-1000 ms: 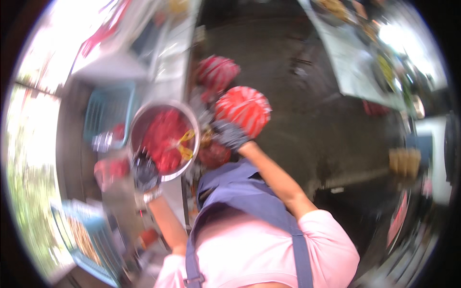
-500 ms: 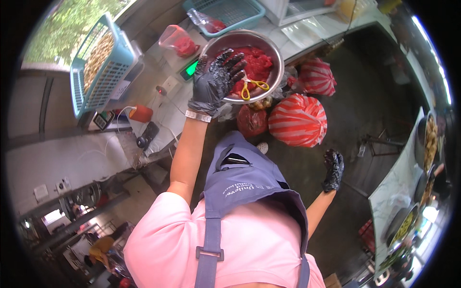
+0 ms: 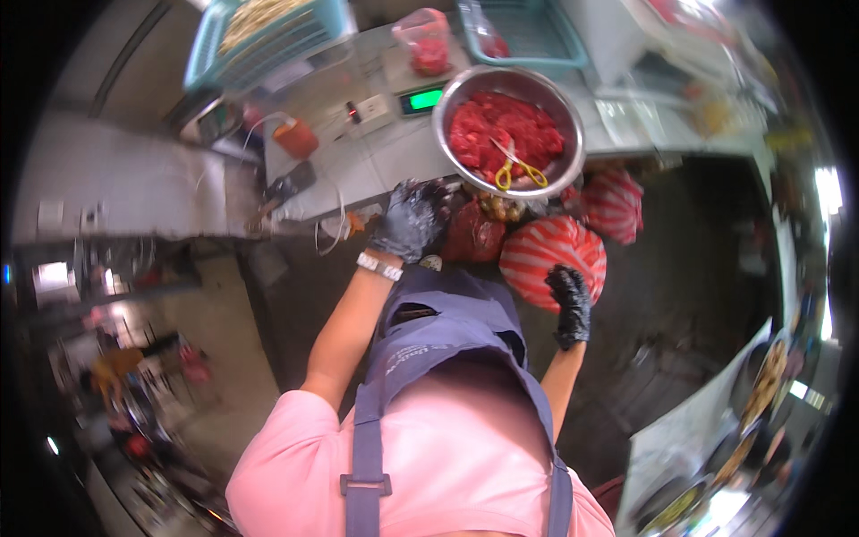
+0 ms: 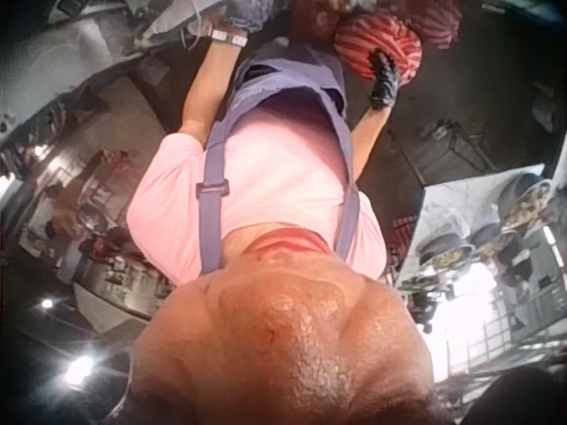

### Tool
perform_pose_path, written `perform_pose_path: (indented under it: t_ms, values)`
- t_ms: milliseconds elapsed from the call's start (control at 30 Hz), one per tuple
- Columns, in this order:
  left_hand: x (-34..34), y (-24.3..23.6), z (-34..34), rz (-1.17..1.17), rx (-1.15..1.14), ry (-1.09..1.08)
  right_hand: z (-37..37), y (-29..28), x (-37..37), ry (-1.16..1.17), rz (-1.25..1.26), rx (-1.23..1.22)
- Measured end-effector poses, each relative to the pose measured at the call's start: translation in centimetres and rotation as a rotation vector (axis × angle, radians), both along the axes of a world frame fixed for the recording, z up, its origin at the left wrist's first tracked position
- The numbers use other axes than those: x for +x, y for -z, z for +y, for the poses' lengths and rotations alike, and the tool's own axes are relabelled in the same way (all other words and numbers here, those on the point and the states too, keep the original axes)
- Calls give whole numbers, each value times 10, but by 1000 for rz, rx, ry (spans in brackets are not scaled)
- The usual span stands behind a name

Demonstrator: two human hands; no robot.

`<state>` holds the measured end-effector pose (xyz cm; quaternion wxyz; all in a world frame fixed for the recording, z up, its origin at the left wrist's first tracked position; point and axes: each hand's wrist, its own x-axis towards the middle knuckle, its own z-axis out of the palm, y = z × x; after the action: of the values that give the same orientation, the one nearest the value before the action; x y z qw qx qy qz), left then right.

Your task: The person uses yellow-handled scissors to cut red meat in a metal bowl. They then wash their gloved hands at a sink and return to the counter to place the meat into a plastic bag.

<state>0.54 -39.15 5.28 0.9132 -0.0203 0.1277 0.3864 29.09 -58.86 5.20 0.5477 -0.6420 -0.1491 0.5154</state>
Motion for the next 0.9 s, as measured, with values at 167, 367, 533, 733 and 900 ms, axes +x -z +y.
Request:
perform_pose_path:
  t_ms: [167, 367, 533, 733, 900]
  values:
    - [-99, 1, -86, 1, -20, -466, 63, 6, -31, -663, -95, 111]
    - [-179, 10, -253, 33, -190, -1078, 112, -16, -117, -1198, -29, 56]
    - [-225, 0, -380, -14, -161, -1439, 109, -23, -237, -1420, -11, 165]
    - [-324, 11, -460, 72, -268, -1716, 74, -3, -401, -1594, 107, 90]
    - [-420, -13, -508, 63, -325, -1801, 51, 4, -541, -1680, 371, 132]
